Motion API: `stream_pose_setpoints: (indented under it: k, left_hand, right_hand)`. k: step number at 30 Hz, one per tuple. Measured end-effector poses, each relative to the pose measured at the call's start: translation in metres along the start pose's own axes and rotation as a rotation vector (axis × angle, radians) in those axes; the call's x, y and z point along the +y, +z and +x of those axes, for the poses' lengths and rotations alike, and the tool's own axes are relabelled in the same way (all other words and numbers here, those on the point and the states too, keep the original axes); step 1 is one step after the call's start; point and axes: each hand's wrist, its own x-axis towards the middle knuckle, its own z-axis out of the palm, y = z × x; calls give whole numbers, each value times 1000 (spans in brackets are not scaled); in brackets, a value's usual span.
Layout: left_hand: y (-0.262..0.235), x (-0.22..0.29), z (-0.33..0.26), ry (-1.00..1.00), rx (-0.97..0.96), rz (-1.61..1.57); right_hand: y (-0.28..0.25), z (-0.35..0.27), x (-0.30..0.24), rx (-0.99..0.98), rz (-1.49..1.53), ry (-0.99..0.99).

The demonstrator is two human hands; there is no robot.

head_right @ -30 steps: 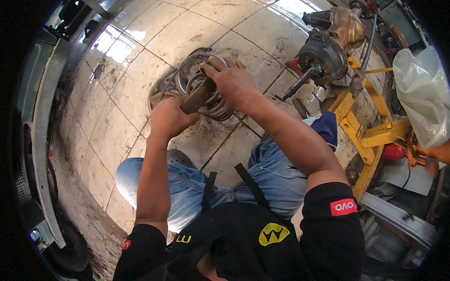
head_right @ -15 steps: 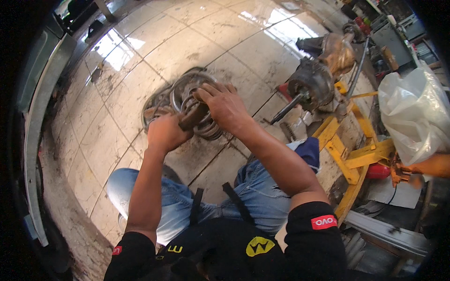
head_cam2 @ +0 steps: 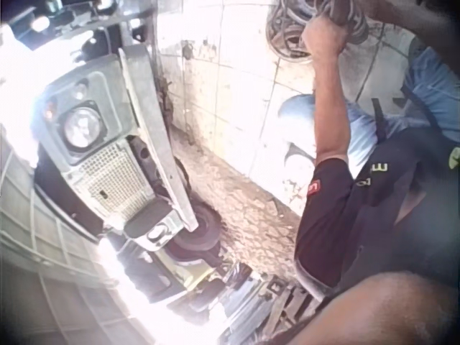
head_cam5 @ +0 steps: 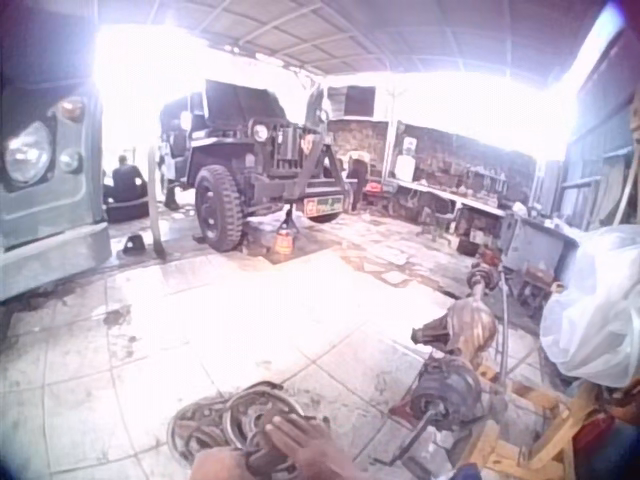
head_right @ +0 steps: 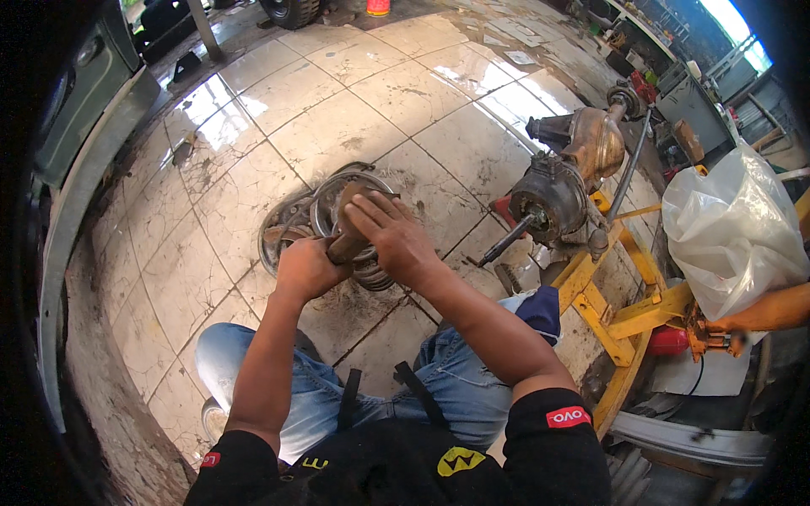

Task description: The person sits on the floor and assembles a drum brake system by hand. They place brake shoes into the drum, attach springs, and adjust the wheel cylinder and other components to fit the assembly.

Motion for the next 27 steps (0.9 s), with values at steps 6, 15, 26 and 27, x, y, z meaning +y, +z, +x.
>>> stream_pose_setpoints:
  k: [6, 15, 26, 27]
  left_hand:
    - [0, -1, -3, -29, 22, 8]
    - [2, -3, -4, -34, 106, -150]
    - [2, 1, -2, -93, 38, -556]
    - [5, 0, -1, -80, 35, -550]
  right_hand:
    - [-9, 6, -8, 20, 75, 76]
    - [-7, 10, -9, 49, 184, 103]
    - [1, 12, -5, 89, 44, -20]
    - [4, 13, 3, 51, 126, 50]
